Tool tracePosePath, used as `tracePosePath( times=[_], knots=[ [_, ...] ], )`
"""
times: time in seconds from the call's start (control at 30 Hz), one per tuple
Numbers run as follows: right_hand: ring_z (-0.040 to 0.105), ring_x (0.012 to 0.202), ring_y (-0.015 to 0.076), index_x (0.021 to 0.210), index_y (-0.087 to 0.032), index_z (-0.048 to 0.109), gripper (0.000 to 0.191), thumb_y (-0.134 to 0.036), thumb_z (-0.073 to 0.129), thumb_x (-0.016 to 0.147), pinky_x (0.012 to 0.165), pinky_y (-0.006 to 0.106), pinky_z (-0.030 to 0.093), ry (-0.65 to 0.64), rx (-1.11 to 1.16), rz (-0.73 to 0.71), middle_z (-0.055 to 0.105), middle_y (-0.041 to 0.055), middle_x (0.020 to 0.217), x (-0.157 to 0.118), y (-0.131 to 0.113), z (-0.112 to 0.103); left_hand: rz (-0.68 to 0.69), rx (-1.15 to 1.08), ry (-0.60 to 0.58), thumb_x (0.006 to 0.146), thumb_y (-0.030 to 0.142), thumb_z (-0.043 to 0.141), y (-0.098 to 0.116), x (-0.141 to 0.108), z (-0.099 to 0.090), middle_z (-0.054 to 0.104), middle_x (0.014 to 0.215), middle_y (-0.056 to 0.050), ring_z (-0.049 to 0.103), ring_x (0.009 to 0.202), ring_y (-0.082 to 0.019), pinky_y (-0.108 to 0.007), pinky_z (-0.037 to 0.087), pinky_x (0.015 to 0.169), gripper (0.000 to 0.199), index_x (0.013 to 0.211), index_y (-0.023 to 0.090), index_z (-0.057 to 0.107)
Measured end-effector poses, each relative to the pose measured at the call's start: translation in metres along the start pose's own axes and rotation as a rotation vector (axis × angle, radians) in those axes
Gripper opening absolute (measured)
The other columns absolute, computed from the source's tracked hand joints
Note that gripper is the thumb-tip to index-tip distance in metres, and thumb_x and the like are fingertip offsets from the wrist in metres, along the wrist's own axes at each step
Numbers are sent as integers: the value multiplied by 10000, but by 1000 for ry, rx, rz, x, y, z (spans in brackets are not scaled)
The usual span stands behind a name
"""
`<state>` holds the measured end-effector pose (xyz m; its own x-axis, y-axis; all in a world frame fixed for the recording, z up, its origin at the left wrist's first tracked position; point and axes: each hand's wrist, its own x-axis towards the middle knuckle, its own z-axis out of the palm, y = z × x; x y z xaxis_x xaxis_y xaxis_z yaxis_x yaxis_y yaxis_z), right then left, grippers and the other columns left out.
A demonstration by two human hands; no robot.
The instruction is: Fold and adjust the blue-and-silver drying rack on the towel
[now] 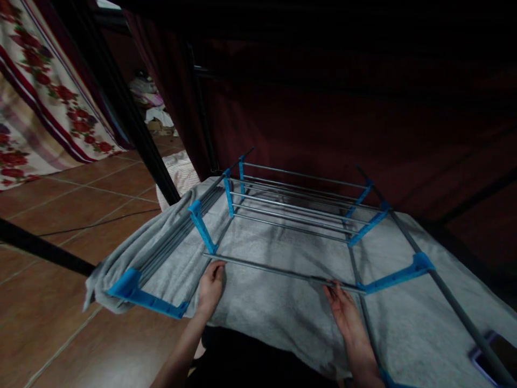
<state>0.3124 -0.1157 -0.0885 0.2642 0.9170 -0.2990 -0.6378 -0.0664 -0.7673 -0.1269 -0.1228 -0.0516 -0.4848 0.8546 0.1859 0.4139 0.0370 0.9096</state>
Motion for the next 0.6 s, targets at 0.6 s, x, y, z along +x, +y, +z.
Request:
tracePosePath(
  times=[0.6],
  knots=[
    [741, 1075, 269, 900, -350, 799, 227, -356, 933, 717, 1157, 529, 524, -71, 38, 25, 801, 17, 1019, 2, 5, -2, 62, 167, -3, 839, 397, 527, 6, 5, 7, 718, 1005, -97, 673, 976, -280, -430, 543, 961, 218, 893, 235, 662]
  ],
)
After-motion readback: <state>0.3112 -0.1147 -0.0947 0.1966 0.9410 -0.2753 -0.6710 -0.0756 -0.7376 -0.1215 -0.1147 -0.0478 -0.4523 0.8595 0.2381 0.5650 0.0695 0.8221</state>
